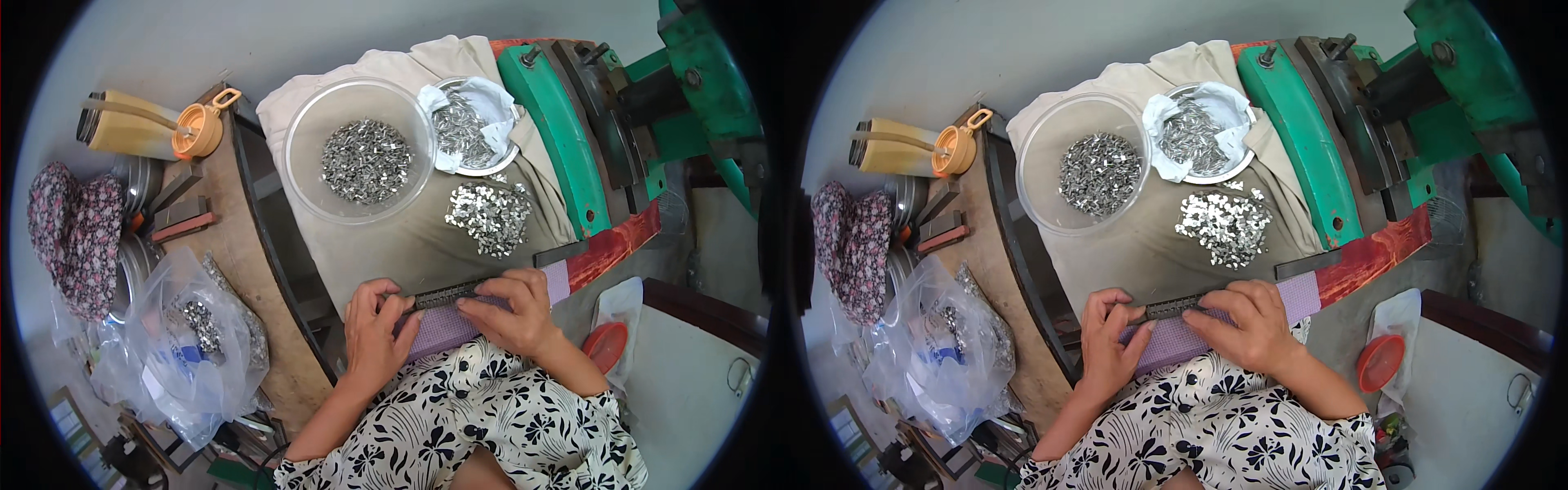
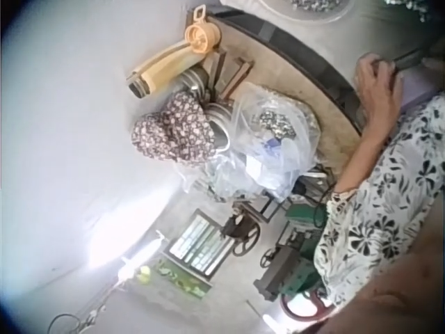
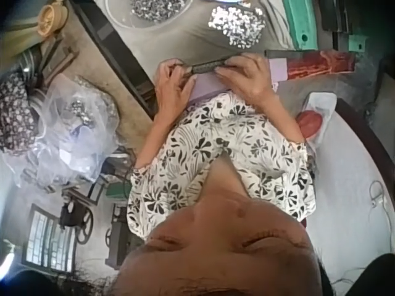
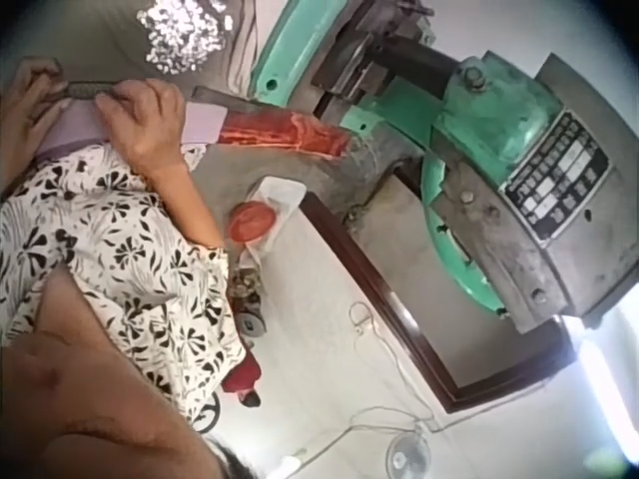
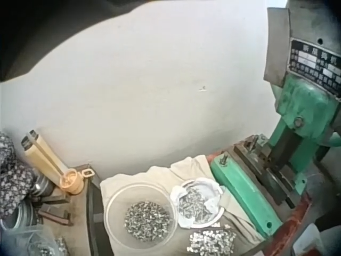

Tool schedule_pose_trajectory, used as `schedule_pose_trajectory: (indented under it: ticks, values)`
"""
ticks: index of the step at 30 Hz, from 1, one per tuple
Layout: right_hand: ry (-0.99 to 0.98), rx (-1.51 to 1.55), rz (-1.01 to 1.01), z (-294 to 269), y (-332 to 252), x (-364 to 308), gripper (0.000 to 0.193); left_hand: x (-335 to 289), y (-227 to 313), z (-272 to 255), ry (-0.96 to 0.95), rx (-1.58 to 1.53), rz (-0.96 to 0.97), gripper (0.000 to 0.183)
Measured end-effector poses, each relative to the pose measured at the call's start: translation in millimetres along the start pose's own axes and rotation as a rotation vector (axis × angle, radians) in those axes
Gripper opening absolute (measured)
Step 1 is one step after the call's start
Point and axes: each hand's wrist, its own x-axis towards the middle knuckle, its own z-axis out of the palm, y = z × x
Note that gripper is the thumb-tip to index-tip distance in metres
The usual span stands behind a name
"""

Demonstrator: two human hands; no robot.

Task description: Placing small metal components into a fixture for processing with a press machine.

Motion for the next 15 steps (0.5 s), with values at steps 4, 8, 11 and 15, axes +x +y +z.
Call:
schedule_pose_trajectory:
  ticks: [4,8,11,15]
  values:
    - [-0.076,0.055,0.037,2.7,-3.5,10.8,0.032,-1.3,0.9,0.9,0.019,-0.011,-0.025,0.025]
    - [-0.123,0.043,0.03,6.2,-5.0,19.5,0.03,-1.0,1.9,1.2,0.005,-0.046,-0.053,0.025]
    - [-0.165,0.012,-0.002,9.6,-7.4,24.0,0.028,-1.8,1.7,0.9,-0.002,-0.059,-0.069,0.025]
    - [-0.227,-0.053,-0.034,12.2,-10.1,26.2,0.025,-1.7,2.0,0.1,-0.004,-0.05,-0.068,0.025]
